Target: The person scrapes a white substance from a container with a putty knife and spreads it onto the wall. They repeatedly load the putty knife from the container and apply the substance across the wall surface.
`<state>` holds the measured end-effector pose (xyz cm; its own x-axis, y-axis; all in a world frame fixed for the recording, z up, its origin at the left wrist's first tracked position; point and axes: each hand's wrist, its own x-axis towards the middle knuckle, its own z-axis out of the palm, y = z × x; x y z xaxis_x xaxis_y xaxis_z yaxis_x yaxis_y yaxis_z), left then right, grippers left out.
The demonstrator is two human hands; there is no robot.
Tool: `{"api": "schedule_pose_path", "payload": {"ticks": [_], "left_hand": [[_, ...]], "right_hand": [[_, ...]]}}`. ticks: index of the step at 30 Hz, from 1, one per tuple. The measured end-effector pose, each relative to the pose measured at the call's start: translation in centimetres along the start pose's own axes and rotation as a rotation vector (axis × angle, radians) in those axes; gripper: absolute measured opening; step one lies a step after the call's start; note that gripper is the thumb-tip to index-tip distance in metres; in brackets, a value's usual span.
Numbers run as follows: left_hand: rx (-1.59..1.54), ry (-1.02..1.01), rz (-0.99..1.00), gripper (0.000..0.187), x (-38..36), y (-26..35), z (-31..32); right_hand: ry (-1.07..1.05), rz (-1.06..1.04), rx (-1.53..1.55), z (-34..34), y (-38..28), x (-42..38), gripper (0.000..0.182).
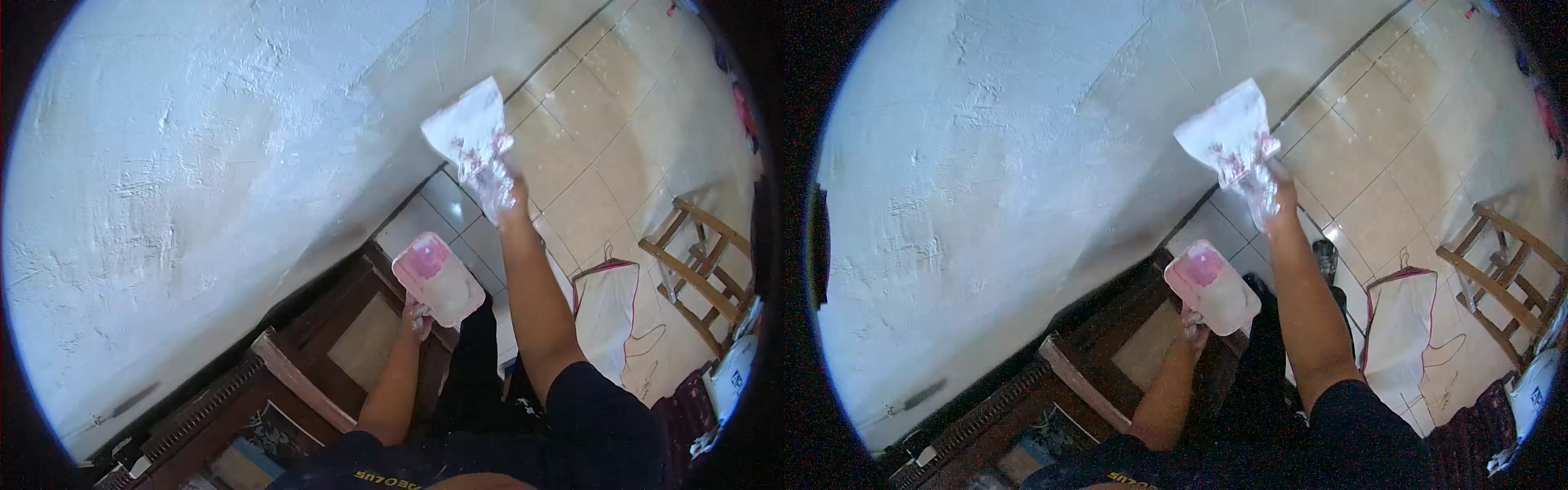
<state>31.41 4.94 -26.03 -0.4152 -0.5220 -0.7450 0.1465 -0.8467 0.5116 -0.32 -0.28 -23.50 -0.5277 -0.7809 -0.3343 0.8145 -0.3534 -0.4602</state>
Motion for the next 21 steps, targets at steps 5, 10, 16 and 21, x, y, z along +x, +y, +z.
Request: {"api": "schedule_pose_path", "payload": {"ticks": [5,10,16,21], "left_hand": [[-0.016,0.021,0.006,0.069,-0.3,0.5,0.8],[-0.046,-0.032,-0.006,0.067,0.0,0.3,0.5],[0.012,-0.091,-0.007,0.072,-0.3,0.9,0.8],[0.04,-0.094,-0.016,0.075,-0.7,2.1,2.0]], "right_hand": [[0.001,-0.173,-0.018,12.0,-8.2,3.3,0.048],[0.359,0.073,-0.093,2.5,1.1,5.0,0.032],[0.353,0.159,-0.294,-9.7,7.5,-2.3,0.04],[0.083,-0.041,0.006,7.4,-7.3,0.6,0.051]]}}
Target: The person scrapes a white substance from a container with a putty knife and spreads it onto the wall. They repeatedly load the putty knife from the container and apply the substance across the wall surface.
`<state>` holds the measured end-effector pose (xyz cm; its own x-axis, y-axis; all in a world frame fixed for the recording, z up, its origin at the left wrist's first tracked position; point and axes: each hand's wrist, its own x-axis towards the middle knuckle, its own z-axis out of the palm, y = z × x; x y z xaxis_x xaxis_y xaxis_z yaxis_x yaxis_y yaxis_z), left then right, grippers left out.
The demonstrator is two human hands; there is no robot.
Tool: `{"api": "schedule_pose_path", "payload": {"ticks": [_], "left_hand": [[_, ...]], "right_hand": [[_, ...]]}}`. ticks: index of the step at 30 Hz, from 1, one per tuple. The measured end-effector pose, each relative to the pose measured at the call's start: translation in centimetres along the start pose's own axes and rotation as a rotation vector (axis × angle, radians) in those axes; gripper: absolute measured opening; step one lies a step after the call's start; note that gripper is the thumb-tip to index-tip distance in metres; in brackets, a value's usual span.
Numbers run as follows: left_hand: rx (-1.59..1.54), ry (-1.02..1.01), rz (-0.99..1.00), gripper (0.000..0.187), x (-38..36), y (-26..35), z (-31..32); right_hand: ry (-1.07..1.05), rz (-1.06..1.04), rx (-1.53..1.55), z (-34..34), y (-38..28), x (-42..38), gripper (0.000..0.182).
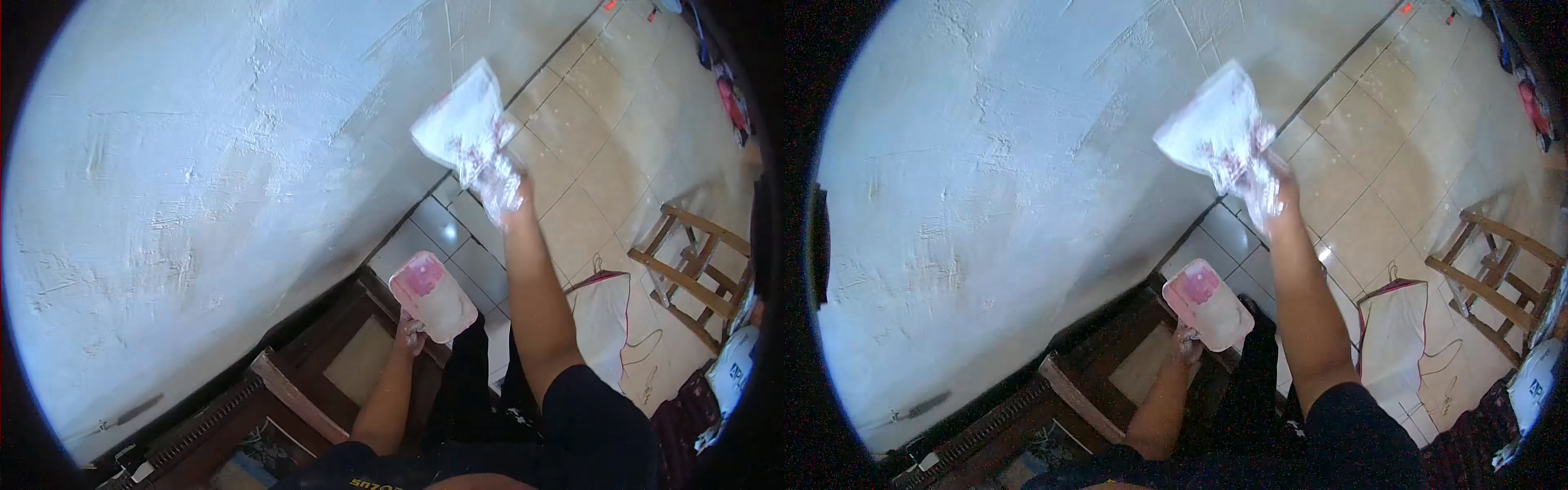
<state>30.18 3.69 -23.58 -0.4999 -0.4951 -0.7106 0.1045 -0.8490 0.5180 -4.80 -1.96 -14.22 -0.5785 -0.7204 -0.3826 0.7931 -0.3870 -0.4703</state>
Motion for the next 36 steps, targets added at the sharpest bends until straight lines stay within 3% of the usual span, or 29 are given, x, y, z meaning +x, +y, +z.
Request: {"api": "schedule_pose_path", "payload": {"ticks": [2,4,6,9,11,12,14,15,17,19,23,26,28,31,32,33,35,36], "left_hand": [[0.014,-0.029,0.018,0.073,-0.2,0.3,0.4],[0.016,0.012,0.007,0.073,-0.4,0.1,0.2],[0.01,0.051,-0.003,0.072,-0.6,-0.1,0.0],[-0.081,0.066,-0.056,0.071,-0.4,0.1,0.1],[-0.031,0.009,0.014,0.071,-0.2,0.0,-0.1],[-0.031,0.01,0.017,0.071,-0.2,0.2,0.2],[-0.021,-0.016,0.037,0.071,-0.6,0.7,0.9],[-0.018,-0.013,0.034,0.071,-0.8,0.8,0.8],[-0.036,-0.009,-0.003,0.068,-0.7,0.6,0.6],[-0.027,-0.025,0.024,0.069,-0.6,1.3,2.0],[-0.039,0.044,0.01,0.069,-0.4,0.4,0.4],[-0.098,0.0,-0.003,0.061,-0.4,0.3,-0.1],[-0.086,-0.052,0.006,0.06,-0.7,0.5,0.5],[-0.057,-0.09,0.035,0.059,-1.5,1.6,3.2],[-0.037,-0.065,0.045,0.059,-1.8,1.9,3.7],[-0.038,-0.065,0.047,0.059,-1.6,1.8,3.4],[0.007,0.012,-0.021,0.063,-1.7,1.4,2.4],[0.008,0.012,-0.021,0.063,-1.8,1.5,2.7]], "right_hand": [[-0.162,-0.22,-0.029,4.9,-4.3,1.3,0.047],[-0.257,-0.284,-0.051,7.2,-6.9,2.8,0.042],[-0.074,-0.176,-0.112,6.1,-5.5,5.7,0.038],[0.104,-0.038,-0.113,-4.9,3.3,8.7,0.035],[0.265,0.116,-0.092,-11.1,7.5,5.2,0.033],[0.279,0.134,-0.355,-15.8,10.3,4.4,0.04],[0.046,-0.062,-0.532,-26.7,16.7,3.4,0.041],[0.05,-0.06,-0.528,-22.9,13.5,1.2,0.041],[0.306,0.194,0.071,-11.6,7.4,-1.1,0.05],[0.077,-0.003,-0.101,-5.7,3.3,0.3,0.057],[-0.174,-0.26,-0.033,6.2,-8.3,2.3,0.051],[-0.145,-0.332,-0.115,9.4,-10.6,4.7,0.042],[-0.05,-0.271,-0.192,4.7,-6.6,7.9,0.035],[0.285,-0.021,-0.341,-4.6,1.2,6.8,0.03],[0.221,0.059,-0.17,-9.0,3.8,5.7,0.026],[0.268,0.169,-0.528,-15.3,7.0,5.8,0.032],[0.209,0.209,-0.122,-16.5,8.1,1.8,0.039],[0.21,0.208,-0.121,-15.9,7.7,0.8,0.039]]}}
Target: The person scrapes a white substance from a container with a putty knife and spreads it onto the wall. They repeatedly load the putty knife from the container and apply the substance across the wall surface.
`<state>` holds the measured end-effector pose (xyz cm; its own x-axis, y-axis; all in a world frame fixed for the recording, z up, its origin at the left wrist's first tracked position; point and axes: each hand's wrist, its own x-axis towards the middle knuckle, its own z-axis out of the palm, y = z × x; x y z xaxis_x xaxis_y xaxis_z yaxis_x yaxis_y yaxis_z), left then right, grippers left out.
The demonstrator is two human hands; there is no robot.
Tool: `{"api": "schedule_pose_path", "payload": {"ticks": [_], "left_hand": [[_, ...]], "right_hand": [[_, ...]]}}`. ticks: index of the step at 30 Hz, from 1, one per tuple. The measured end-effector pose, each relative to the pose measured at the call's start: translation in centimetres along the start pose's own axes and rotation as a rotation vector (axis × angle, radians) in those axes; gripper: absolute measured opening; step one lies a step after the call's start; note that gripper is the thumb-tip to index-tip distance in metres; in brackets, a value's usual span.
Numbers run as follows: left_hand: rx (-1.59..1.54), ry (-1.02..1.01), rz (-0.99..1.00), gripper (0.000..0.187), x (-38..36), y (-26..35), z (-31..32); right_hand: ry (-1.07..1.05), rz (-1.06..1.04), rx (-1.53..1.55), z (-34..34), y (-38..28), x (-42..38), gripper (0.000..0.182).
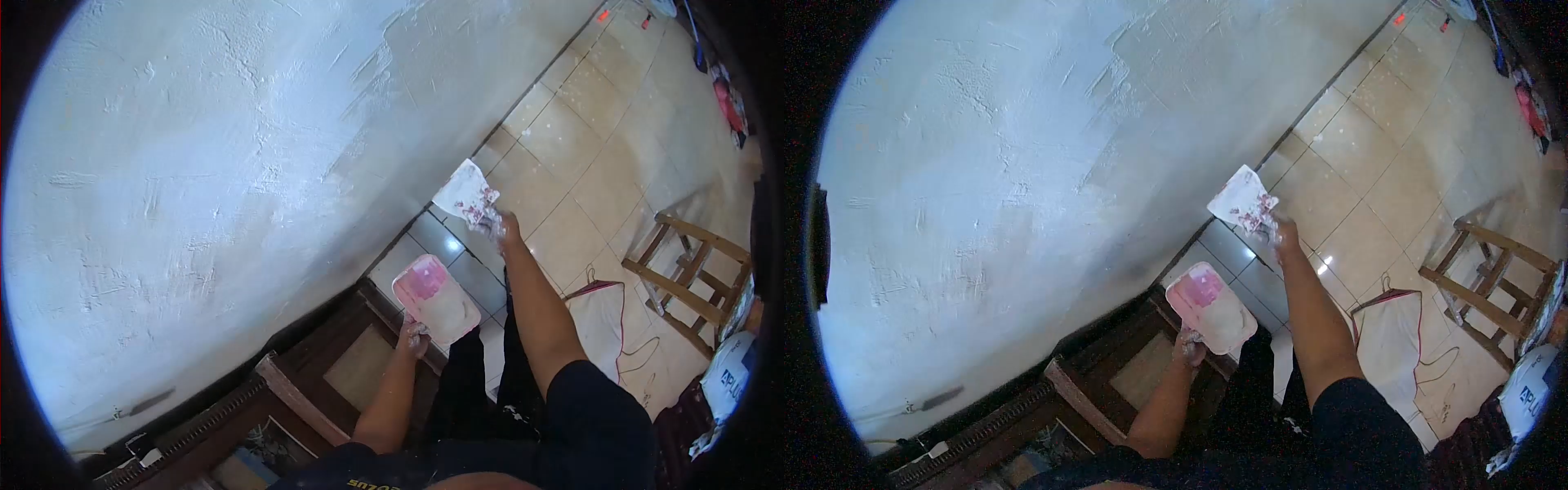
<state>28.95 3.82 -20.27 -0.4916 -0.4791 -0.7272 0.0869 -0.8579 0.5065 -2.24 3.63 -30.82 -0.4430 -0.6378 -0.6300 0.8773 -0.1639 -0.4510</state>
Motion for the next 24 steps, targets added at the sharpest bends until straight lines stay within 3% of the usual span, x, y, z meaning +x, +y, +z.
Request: {"api": "schedule_pose_path", "payload": {"ticks": [3,4,5,6,8,11,12,14,16,18,19,22,23,24], "left_hand": [[-0.039,-0.037,0.048,0.068,0.0,0.8,0.8],[-0.013,-0.03,0.027,0.07,-0.3,1.4,1.5],[0.015,-0.02,0.006,0.072,-0.5,1.7,2.0],[0.015,-0.021,0.008,0.072,-0.3,1.6,1.8],[-0.052,-0.064,0.043,0.071,0.3,1.0,0.8],[-0.043,0.006,0.01,0.071,-0.1,1.7,2.1],[-0.049,0.007,0.007,0.071,0.0,1.4,1.4],[-0.01,-0.045,0.01,0.072,0.5,0.3,-0.8],[-0.019,-0.012,-0.013,0.072,0.4,0.7,0.1],[-0.021,0.029,-0.039,0.072,0.2,1.1,0.7],[-0.044,0.015,-0.037,0.072,0.2,1.2,0.9],[-0.067,-0.005,-0.022,0.071,-0.3,2.0,1.9],[-0.074,-0.022,-0.005,0.07,-0.3,2.0,2.1],[-0.076,-0.017,-0.004,0.07,-0.3,2.0,1.7]], "right_hand": [[0.012,0.022,0.109,6.2,-5.2,-3.9,0.047],[0.003,-0.059,-0.099,8.8,-7.4,-3.3,0.06],[-0.168,-0.198,0.069,12.2,-11.4,-5.5,0.058],[-0.252,-0.221,0.004,15.1,-15.0,-5.0,0.058],[-0.353,-0.407,0.159,20.0,-20.9,-7.2,0.053],[-0.399,-0.528,0.02,24.2,-24.5,-7.2,0.041],[-0.398,-0.525,0.015,24.1,-23.6,-6.8,0.041],[-0.128,-0.381,-0.1,22.6,-19.6,-4.1,0.029],[-0.102,-0.368,0.015,16.2,-12.3,-0.1,0.028],[0.102,-0.154,-0.131,10.2,-6.4,0.8,0.034],[0.08,-0.099,-0.237,8.2,-4.7,0.2,0.038],[0.04,-0.092,-0.039,9.8,-5.6,-3.4,0.047],[-0.071,-0.118,0.05,11.0,-7.0,-3.9,0.052],[-0.066,-0.146,0.018,15.8,-10.4,-6.7,0.055]]}}
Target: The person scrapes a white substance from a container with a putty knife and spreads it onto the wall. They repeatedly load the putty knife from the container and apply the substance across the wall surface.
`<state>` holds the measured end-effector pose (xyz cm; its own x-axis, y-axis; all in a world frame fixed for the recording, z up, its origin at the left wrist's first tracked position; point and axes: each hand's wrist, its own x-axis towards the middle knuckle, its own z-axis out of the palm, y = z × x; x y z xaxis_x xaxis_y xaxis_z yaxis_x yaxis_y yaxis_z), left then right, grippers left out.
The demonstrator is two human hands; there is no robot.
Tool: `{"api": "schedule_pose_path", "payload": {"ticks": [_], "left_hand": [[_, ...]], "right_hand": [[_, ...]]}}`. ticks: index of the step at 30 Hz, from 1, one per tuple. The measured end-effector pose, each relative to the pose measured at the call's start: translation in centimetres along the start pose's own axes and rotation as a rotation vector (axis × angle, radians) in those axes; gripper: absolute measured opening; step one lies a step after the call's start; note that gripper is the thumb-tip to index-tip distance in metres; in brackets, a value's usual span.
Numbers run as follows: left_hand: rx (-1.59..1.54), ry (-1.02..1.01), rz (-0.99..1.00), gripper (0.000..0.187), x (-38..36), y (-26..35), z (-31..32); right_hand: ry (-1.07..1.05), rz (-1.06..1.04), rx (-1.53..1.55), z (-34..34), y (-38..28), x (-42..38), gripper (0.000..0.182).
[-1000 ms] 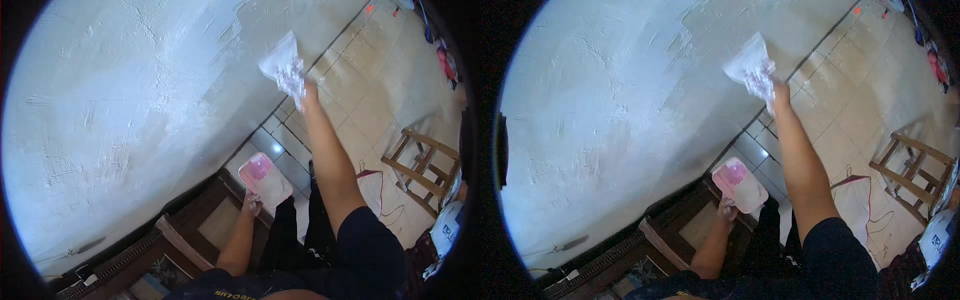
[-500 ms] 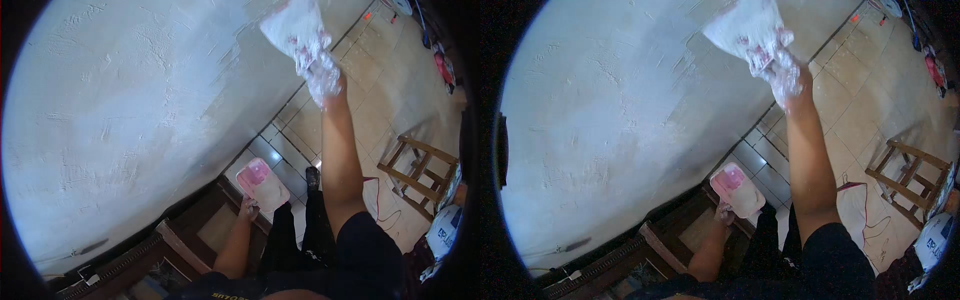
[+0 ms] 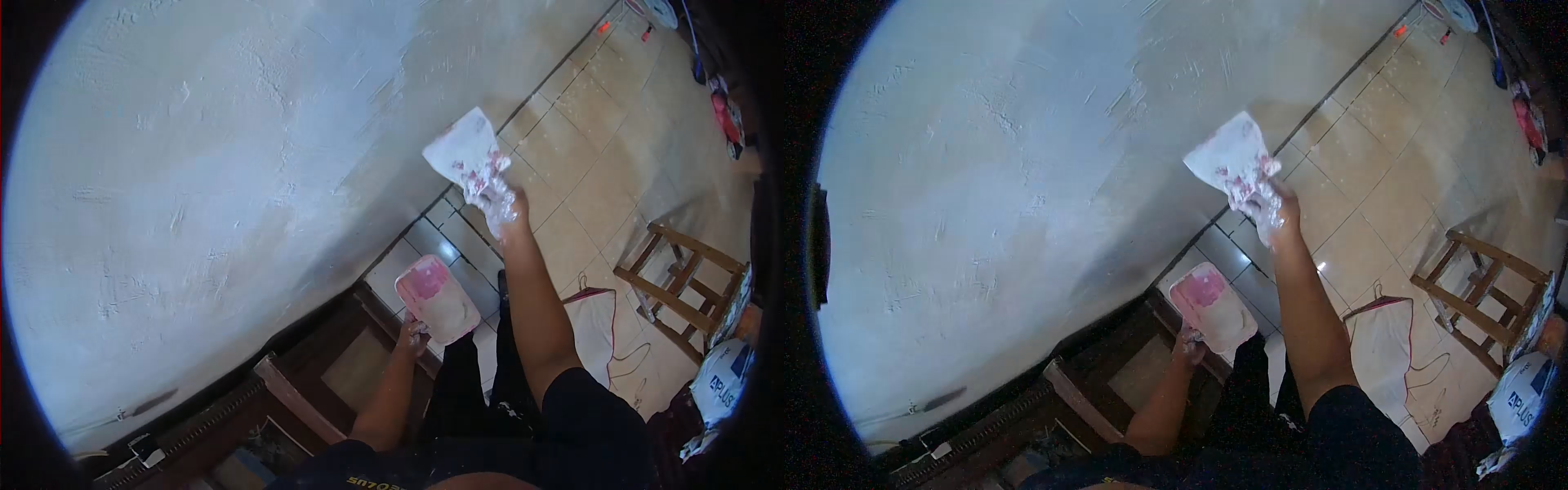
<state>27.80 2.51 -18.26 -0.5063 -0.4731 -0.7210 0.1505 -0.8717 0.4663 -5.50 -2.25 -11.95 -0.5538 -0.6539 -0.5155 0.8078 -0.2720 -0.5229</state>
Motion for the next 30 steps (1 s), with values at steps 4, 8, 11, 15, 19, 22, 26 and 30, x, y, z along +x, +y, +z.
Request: {"api": "schedule_pose_path", "payload": {"ticks": [4,8,11,15,19,22,26,30], "left_hand": [[0.071,0.056,0.006,0.068,0.5,-0.2,-0.8],[0.034,-0.013,0.034,0.068,1.1,-0.3,-1.3],[0.06,0.054,0.033,0.068,0.9,-0.6,-1.0],[0.063,0.035,-0.009,0.068,0.9,-0.9,-1.4],[0.041,0.012,0.003,0.069,1.1,-1.3,-2.2],[0.051,0.009,-0.016,0.068,1.1,-1.1,-2.3],[0.067,0.038,-0.018,0.066,1.0,-0.7,-1.8],[0.061,0.006,0.008,0.066,1.1,-1.0,-2.3]], "right_hand": [[-0.416,-0.405,-0.003,9.6,-9.2,-1.5,0.056],[-0.106,-0.295,-0.018,9.9,-8.8,2.4,0.041],[0.082,-0.168,-0.078,0.8,-1.1,5.9,0.03],[0.196,0.109,-0.12,-12.4,8.0,6.1,0.039],[0.02,0.035,0.067,-6.2,2.9,2.1,0.046],[-0.107,-0.115,0.13,1.8,-4.6,2.3,0.048],[-0.32,-0.32,0.125,6.2,-9.7,3.2,0.043],[0.009,-0.119,-0.078,1.0,-3.8,8.5,0.037]]}}
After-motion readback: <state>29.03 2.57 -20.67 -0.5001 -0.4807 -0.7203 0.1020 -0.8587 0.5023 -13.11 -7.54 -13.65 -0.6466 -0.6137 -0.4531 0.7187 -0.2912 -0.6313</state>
